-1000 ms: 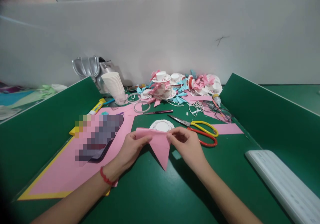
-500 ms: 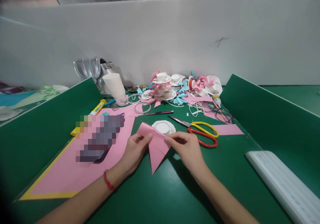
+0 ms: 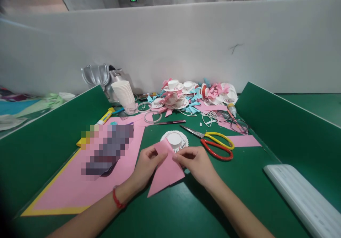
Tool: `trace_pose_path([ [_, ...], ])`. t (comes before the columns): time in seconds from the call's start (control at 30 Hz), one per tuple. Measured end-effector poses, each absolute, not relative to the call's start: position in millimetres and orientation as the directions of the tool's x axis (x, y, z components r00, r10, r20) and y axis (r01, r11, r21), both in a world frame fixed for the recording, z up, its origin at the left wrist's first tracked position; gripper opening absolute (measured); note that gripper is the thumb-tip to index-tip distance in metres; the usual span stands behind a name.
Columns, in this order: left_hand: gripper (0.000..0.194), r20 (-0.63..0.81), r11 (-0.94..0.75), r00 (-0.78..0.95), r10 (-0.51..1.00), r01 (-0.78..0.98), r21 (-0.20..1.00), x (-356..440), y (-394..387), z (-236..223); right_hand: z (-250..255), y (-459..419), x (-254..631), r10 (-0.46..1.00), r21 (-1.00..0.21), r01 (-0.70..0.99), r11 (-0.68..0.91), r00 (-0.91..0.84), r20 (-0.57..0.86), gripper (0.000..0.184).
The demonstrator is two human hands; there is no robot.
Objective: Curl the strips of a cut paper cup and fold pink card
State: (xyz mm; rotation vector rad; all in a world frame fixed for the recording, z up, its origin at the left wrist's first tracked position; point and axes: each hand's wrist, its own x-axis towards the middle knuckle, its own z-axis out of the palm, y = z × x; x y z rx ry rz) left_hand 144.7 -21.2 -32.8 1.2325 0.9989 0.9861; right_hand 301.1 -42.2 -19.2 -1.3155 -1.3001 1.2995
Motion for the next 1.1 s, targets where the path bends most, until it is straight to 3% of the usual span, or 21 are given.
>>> trace_pose_path([
  [0.17,0.023,-0.032,0.055,0.260,0.965,-0.083,0.995,142.5,-18.7,-31.5,-19.2,-41.2,302.1,0.981,-0.978,0.200,-0.064,-0.165,-0.098,0.013],
  [0.43,0.020,0.024,-0.048,0.312,0.950,0.069,0.996,142.9,-22.1,-29.6,-21.3,-41.3,296.6,0.997,-0.989,0.144,-0.043,-0.061,-0.052,0.013],
  [0.6,0.011,0.078,-0.111,0.308,0.948,0.091,0.990,143.1,-23.1,-23.4,-20.9,-42.7,295.9,0.995,-0.987,0.162,-0.019,-0.097,-0.035,0.013],
  [0.93,0.013,0.134,-0.170,0.293,0.947,0.100,0.980,140.2,-24.5,-23.9,-19.9,-43.3,294.8,0.992,-0.992,0.123,-0.012,-0.124,-0.028,0.015],
  [1.1,0.013,0.152,-0.189,0.317,0.936,0.088,0.978,141.2,-25.6,-19.1,-19.8,-43.9,293.8,0.994,-0.984,0.163,0.066,-0.100,0.050,0.014],
])
